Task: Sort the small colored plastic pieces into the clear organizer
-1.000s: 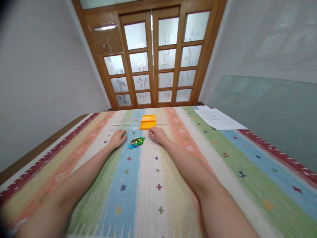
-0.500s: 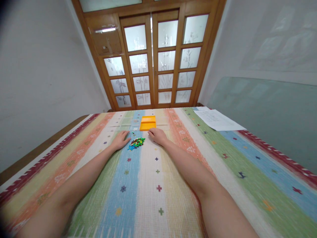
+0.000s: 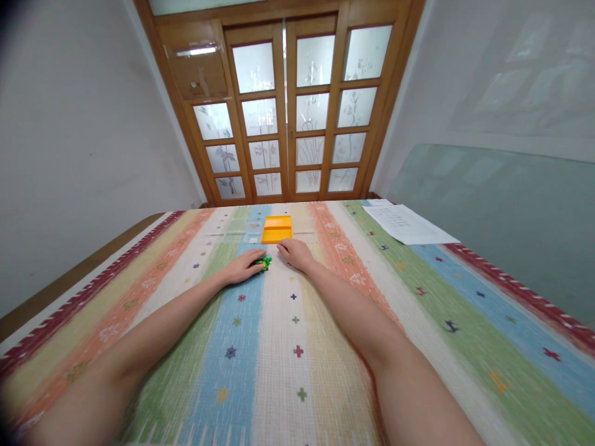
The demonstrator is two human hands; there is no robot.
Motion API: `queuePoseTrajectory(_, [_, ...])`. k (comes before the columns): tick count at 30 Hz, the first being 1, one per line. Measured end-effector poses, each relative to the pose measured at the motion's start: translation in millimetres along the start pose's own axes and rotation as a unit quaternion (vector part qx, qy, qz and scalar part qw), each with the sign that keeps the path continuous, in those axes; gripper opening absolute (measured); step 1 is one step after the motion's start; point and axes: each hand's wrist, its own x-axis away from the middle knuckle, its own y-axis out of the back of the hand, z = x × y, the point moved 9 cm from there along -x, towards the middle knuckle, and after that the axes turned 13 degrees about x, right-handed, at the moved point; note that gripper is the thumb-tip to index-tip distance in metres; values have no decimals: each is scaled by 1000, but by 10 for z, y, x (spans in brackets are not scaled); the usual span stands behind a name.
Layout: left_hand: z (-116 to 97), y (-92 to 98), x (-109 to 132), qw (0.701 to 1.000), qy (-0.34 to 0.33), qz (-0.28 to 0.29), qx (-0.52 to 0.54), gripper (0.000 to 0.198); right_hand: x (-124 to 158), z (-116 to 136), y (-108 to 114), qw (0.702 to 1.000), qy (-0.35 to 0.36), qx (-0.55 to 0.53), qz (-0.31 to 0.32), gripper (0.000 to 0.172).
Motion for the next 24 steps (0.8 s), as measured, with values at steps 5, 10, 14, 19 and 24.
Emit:
queuePoseTrajectory(5, [-211,-154,-34,998,-53,33,-27,74,-9,-6,-21,1000,1,-5,-6,31])
queuePoseTrajectory(10, [-291,-192,-195,996,-64,29,-51,62,-21,-105,28,997,-55,-39,-46,27])
queuePoseTrajectory(14, [-310,-121,-289,996,-53,-35,-68,49,-2,-215,84,991,-86,-63,-77,26])
queuePoseTrajectory(19, [-152,24,-252,986,25,-135,-94,43,5,-235,58,993,-81,-46,-65,25])
queuePoseTrajectory(24, [-47,-2,-251,988,45,-119,-91,45,-7,-155,11,997,-49,-44,-43,26])
